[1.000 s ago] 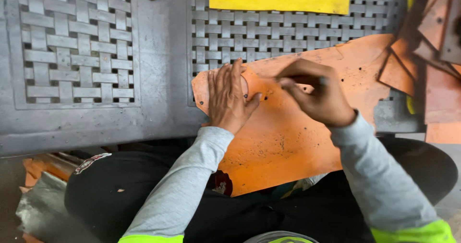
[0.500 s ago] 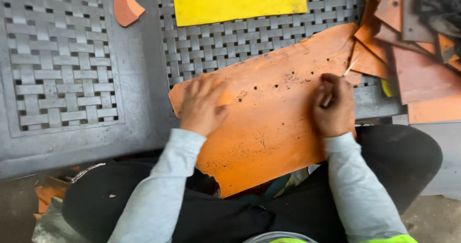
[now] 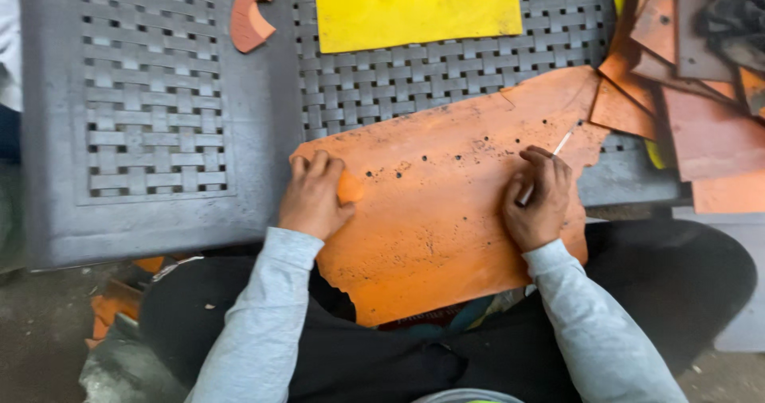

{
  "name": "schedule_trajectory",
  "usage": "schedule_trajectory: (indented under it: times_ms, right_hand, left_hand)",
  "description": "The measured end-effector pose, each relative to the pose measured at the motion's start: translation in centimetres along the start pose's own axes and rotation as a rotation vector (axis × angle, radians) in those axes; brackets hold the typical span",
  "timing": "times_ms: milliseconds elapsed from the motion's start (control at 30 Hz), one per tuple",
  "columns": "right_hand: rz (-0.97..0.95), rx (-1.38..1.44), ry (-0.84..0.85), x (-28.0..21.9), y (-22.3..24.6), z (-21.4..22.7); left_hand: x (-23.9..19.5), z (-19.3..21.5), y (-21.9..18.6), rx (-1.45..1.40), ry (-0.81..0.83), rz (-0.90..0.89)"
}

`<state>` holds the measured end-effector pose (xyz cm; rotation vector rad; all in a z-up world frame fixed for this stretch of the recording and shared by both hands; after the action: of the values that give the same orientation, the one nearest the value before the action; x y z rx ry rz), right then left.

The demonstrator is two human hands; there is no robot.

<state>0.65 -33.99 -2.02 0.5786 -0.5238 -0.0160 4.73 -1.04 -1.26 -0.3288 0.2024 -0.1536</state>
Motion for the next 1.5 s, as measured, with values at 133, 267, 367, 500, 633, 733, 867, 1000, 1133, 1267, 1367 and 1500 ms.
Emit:
schedule_trajectory:
  times_ms: [133,267,367,500,633,733,867,1000,1133,1267,1367,1500]
  right_hand:
    - [0.000,-0.004,0.002,0.4,0.2,0.2]
    - [-0.212,-0.052,0.087,1.3,-0.2,-0.1]
    - [-0.078,0.047,0.037,2.6,1.1,-1.0]
    - [0.057,0.096,0.091,3.9,2.6,-3.1]
    - [0.005,0.116,0.135,4.0,2.8,-3.9]
    - [-0.001,0.091,0.163,4.1,2.7,-4.2]
    - [0.002,0.052,0.193,4.2,2.5,-4.5]
    - [0.018,0.040,0.208,4.2,2.5,-4.6]
    - [0.022,0.039,0.218,4.2,2.4,-4.7]
    - [0.024,0.058,0.209,4.1,2.3,-4.6]
    - [-0.010,0.098,0.196,3.9,2.1,-4.5]
    - [-0.218,0.394,0.188,3.1,1.5,-4.6]
  left_hand:
    - [-0.1,0.0,-0.1,0.029,0.031,0.053]
    - [0.1,0.4,-0.2,0.013,0.035,0.051]
    - [0.3,0.7,0.4,-0.035,0.083,0.070]
    - [0.2,0.8,0.9,0.013,0.199,0.106]
    - [0.3,1.3,0.5,0.021,0.190,0.067]
    - [0.4,1.4,0.1,0.001,0.214,0.039]
    - [0.4,1.2,-0.5,-0.072,0.263,0.003]
    - [-0.1,0.7,-0.8,-0.287,0.321,0.027]
    - [-0.1,1.2,-0.3,-0.465,0.266,0.016]
    - [0.4,2.8,1.4,-0.525,0.157,0.133]
    - [0.9,4.5,2.4,-0.577,0.029,0.187]
    - [1.2,6.0,2.2,-0.612,-0.090,0.210]
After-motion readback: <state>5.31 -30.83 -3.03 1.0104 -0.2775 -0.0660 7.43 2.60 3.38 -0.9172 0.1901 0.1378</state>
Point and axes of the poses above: each hand's wrist, its own x-axis towards the middle knuckle, its own z-axis out of the back of the hand, y = z × x, the point moved 5 cm from there along x, towards the middle knuckle, and after that the axes turned 5 degrees about -y, right-handed, at the moved point
